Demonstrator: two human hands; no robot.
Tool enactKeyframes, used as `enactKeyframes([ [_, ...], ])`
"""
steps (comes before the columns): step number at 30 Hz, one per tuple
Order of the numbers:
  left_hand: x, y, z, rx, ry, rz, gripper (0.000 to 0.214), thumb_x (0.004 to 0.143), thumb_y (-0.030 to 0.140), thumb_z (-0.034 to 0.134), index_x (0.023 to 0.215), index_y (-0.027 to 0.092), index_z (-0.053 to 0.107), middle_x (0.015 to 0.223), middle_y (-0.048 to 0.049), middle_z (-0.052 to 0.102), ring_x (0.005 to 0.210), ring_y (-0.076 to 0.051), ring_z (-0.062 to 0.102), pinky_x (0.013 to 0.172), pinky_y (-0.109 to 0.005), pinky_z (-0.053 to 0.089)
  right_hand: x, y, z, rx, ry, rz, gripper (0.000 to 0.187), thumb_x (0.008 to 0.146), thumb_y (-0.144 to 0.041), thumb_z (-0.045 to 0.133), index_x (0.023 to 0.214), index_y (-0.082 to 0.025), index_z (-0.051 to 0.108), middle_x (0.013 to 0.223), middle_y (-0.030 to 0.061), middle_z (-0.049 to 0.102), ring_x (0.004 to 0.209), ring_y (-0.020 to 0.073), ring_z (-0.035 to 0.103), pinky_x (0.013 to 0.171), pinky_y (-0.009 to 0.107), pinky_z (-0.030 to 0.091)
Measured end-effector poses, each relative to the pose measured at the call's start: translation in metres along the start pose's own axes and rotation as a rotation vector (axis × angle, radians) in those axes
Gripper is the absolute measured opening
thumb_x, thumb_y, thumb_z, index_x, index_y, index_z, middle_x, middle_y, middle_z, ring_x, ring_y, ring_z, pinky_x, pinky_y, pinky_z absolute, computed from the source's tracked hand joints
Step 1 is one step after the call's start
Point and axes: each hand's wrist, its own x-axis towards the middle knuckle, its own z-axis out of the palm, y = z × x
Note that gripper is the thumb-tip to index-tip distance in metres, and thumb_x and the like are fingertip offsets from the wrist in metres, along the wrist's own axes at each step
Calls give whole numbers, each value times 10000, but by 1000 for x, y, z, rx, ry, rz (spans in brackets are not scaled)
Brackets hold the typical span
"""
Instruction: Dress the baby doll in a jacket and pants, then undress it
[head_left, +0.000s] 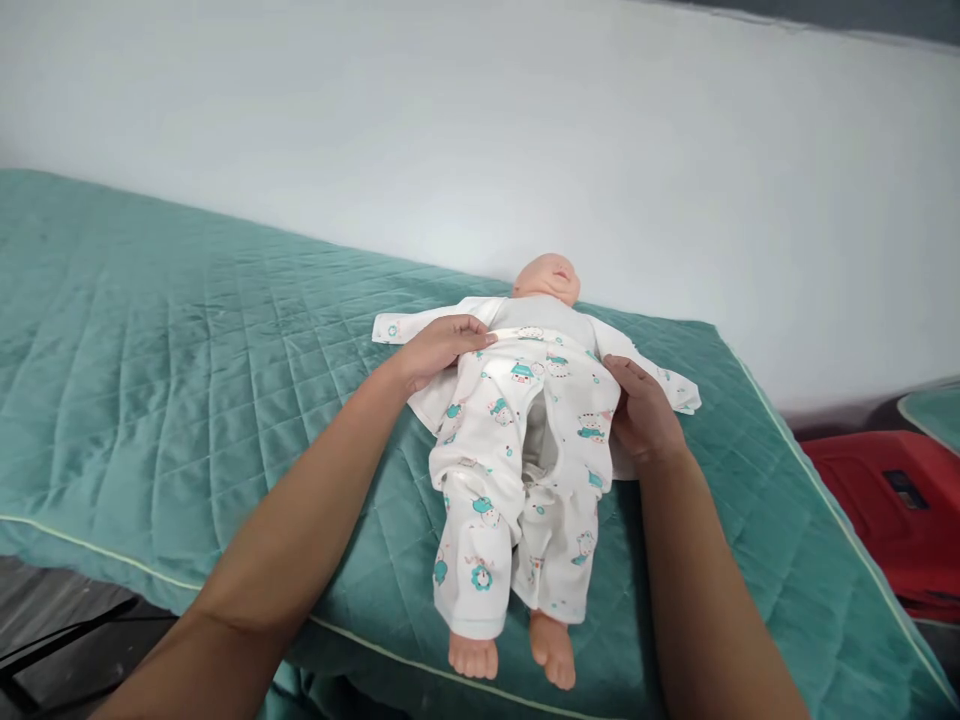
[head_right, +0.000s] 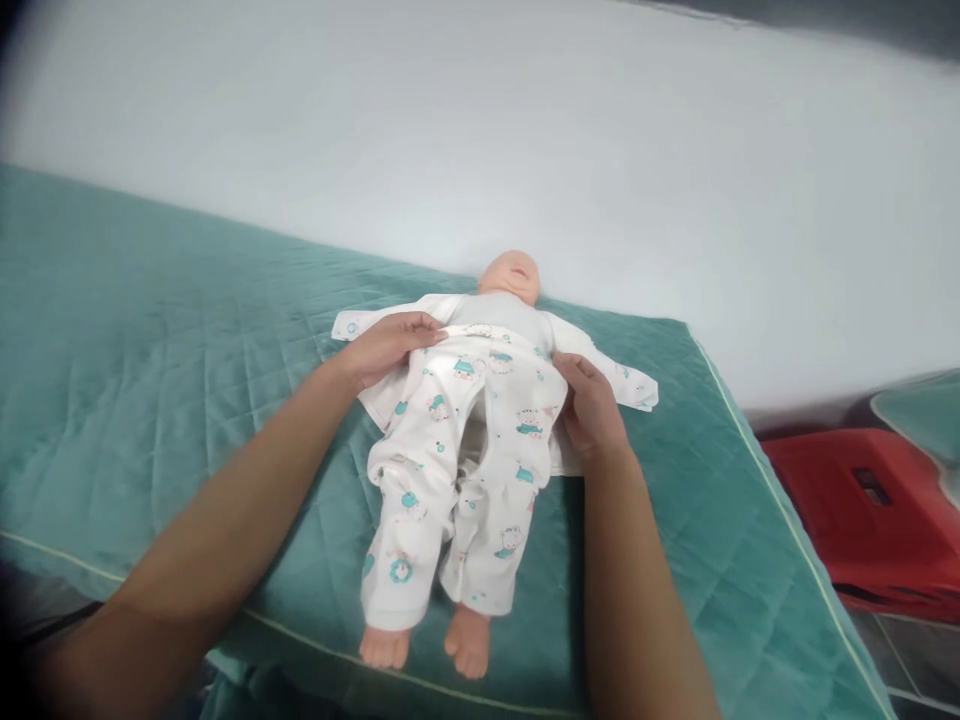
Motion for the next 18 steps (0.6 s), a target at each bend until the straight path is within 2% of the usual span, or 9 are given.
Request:
enactKeyframes([
  [3, -5, 5, -6, 128, -46, -37, 198, 744, 326, 739, 797, 185, 612, 698, 26, 546, 610, -107, 464, 580, -250, 332, -2, -3, -7, -42, -68, 39, 301, 683, -419, 846, 725, -227, 617, 610, -47, 541, 523, 112, 462, 476, 257, 390],
  [6, -8, 7, -10, 271, -78, -50, 107, 712, 199, 674, 776, 187, 589, 682, 28, 529, 576, -102, 456, 543, -244, 333, -7, -6, -14, -126, -172, 74, 273, 709, -411, 834, 794, -226, 653, 635, -44, 590, 544, 117, 505, 513, 255, 405],
  [10, -9, 6, -9, 321, -78, -65, 133, 709, 120, 597, 802, 199, 543, 645, 42, 498, 542, -95, 452, 517, -229, 333, -12, -9, -19, -257, -249, 58, 265, 738, -400, 820, 871, -225, 671, 667, -50, 604, 586, 111, 518, 558, 237, 395],
  [14, -9, 4, -1, 371, 30, -107, 152, 740, 109, 589, 806, 215, 501, 611, 55, 502, 497, -102, 482, 503, -230, 346, -14, -9, -21, -350, -253, 40, 260, 725, -360, 819, 870, -225, 651, 754, -39, 631, 660, 121, 541, 619, 242, 419],
  [18, -7, 1, 6, 503, 164, -141, 123, 767, 118, 576, 846, 206, 540, 627, 28, 568, 485, -128, 524, 512, -252, 364, -12, -6, -19, -473, -170, 11, 190, 703, -278, 742, 833, -229, 612, 723, -38, 597, 636, 135, 518, 599, 264, 412],
])
